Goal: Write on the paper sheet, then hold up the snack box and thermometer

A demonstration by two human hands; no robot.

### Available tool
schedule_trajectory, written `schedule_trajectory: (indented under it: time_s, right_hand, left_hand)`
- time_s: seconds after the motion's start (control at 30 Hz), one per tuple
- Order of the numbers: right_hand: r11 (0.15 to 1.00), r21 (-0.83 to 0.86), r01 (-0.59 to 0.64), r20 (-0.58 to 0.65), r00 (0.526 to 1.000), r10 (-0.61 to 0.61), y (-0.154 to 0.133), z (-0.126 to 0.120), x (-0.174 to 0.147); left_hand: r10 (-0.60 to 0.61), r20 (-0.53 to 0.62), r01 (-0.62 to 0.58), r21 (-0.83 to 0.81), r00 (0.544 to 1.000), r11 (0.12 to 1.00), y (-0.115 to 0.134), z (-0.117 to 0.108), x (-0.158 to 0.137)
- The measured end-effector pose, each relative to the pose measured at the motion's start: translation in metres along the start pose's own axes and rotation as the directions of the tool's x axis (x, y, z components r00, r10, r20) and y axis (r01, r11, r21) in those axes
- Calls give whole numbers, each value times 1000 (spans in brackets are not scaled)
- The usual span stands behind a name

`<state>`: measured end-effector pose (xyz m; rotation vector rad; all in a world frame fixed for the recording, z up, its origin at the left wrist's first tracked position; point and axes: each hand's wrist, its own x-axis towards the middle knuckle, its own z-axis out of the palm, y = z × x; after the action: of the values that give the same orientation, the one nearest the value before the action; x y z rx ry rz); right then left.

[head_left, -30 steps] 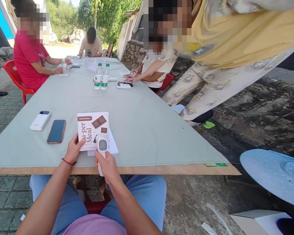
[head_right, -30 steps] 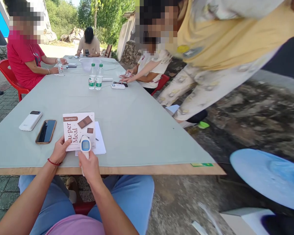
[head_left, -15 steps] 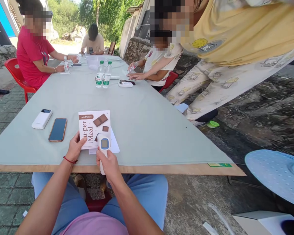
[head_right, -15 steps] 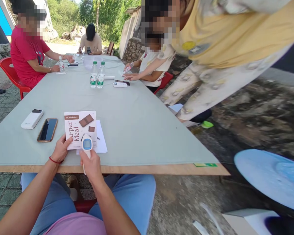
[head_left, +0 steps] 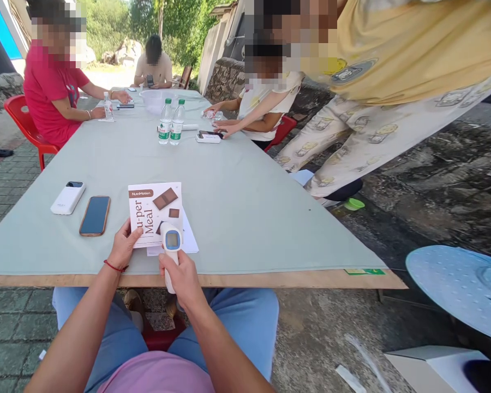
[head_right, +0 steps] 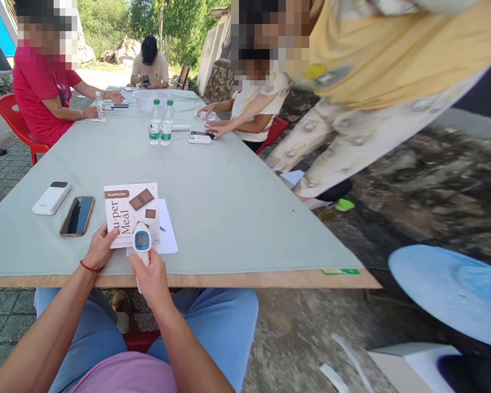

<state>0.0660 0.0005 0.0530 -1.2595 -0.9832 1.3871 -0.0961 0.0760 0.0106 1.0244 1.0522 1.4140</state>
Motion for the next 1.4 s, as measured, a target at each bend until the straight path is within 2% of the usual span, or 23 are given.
schedule_trajectory:
  time_s: [0.23, 0.7, 0.93, 1.13, 1.2, 1.27, 1.33, 1.4]
  right_hand:
    - [994, -4, 107, -5, 994, -107, -19, -6, -9]
    - [980, 74, 183, 14, 983, -185, -74, -8, -31]
    - [977, 70, 199, 23, 979, -201, -82, -8, -34]
    - [978, 59, 202, 28, 979, -204, -78, -9, -35]
    - [977, 24, 212, 26, 977, -213, -76, -14, -31]
    - [973, -62, 221, -28, 974, -223, -72, -25, -20]
    - [950, -228, 214, -134, 959, -248, -67, -43, 0]
    - [865, -476, 157, -222, 931, -291, -59, -65, 28]
  left_hand:
    - [12, 6, -13, 6, 1000, 1000, -1, -2, -1]
    - [-15, 18, 14, 15, 1000, 1000, 0, -4, 1]
    - [37, 30, -38, 60, 999, 997, -3, -5, 4]
    - [35, 50, -37, 42, 998, 998, -3, -5, 4]
    - [24, 47, -25, 29, 999, 999, -2, -5, 4]
    - [9, 37, -9, 14, 999, 1000, 0, -4, 4]
    - [-9, 29, 9, -3, 1000, 1000, 2, -2, 3]
    - [-23, 23, 24, -11, 999, 1000, 4, 0, 1]
